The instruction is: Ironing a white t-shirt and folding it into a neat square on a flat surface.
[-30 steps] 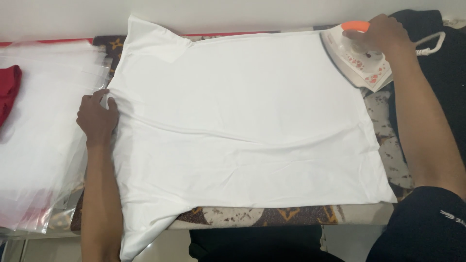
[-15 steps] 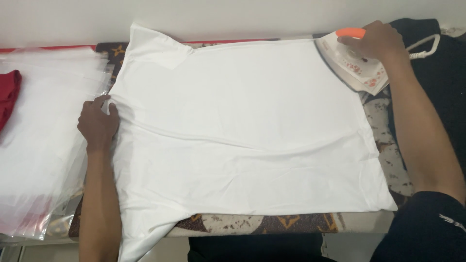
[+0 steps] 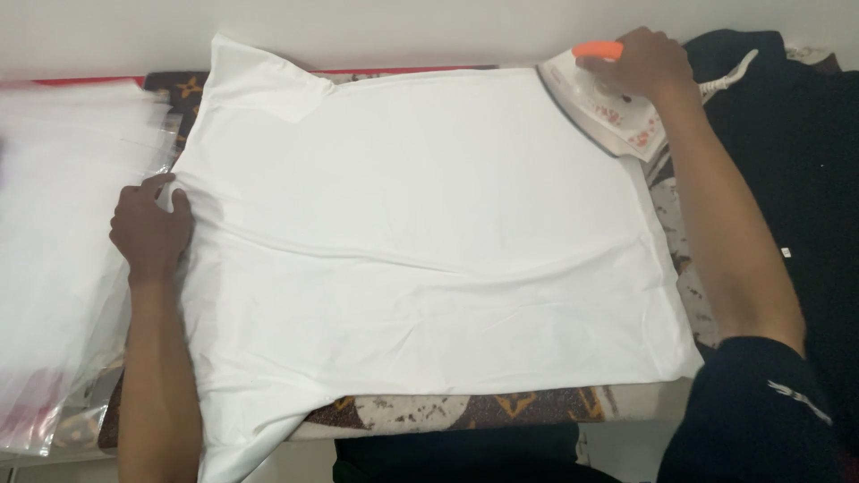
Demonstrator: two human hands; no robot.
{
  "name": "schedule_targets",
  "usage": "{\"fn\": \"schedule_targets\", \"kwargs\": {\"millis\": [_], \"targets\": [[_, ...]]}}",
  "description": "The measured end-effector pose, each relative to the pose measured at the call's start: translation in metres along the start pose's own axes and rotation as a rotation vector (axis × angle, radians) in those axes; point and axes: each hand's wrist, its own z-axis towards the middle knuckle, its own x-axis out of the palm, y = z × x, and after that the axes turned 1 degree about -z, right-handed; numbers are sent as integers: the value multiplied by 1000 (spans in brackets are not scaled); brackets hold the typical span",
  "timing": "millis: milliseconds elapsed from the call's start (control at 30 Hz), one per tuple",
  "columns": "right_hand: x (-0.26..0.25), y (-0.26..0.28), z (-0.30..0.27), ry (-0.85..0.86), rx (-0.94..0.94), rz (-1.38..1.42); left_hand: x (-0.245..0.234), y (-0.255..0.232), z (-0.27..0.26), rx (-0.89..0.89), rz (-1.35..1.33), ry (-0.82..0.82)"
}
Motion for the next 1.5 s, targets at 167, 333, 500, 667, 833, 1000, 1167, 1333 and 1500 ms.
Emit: {"fn": "schedule_targets", "kwargs": {"millis": [167, 333, 500, 667, 833, 1000, 1167, 1333, 1500], "targets": [[-9, 16, 0, -25, 88, 99, -4, 0, 1, -15, -24, 4], [-42, 60, -51, 335, -275, 148, -6, -2, 0, -28, -24, 13], [-23, 59, -31, 177, -185, 109, -5, -2, 0, -8, -39, -8], [-22, 78, -46, 65, -45, 111, 3, 7, 2, -1, -20, -31], [-23, 99, -80, 123, -191, 67, 7, 9, 2, 17, -34, -65], [-21, 124, -153, 121, -255, 49, 5, 6, 1, 23, -28, -95], [-32, 146, -216, 296, -289, 23, -7, -6, -2, -46, 5, 22], [-25, 148, -220, 202, -310, -50, -9, -9, -2, -44, 14, 29], [-8, 139, -133, 17, -205, -44, 0, -2, -2, -29, -28, -23]]}}
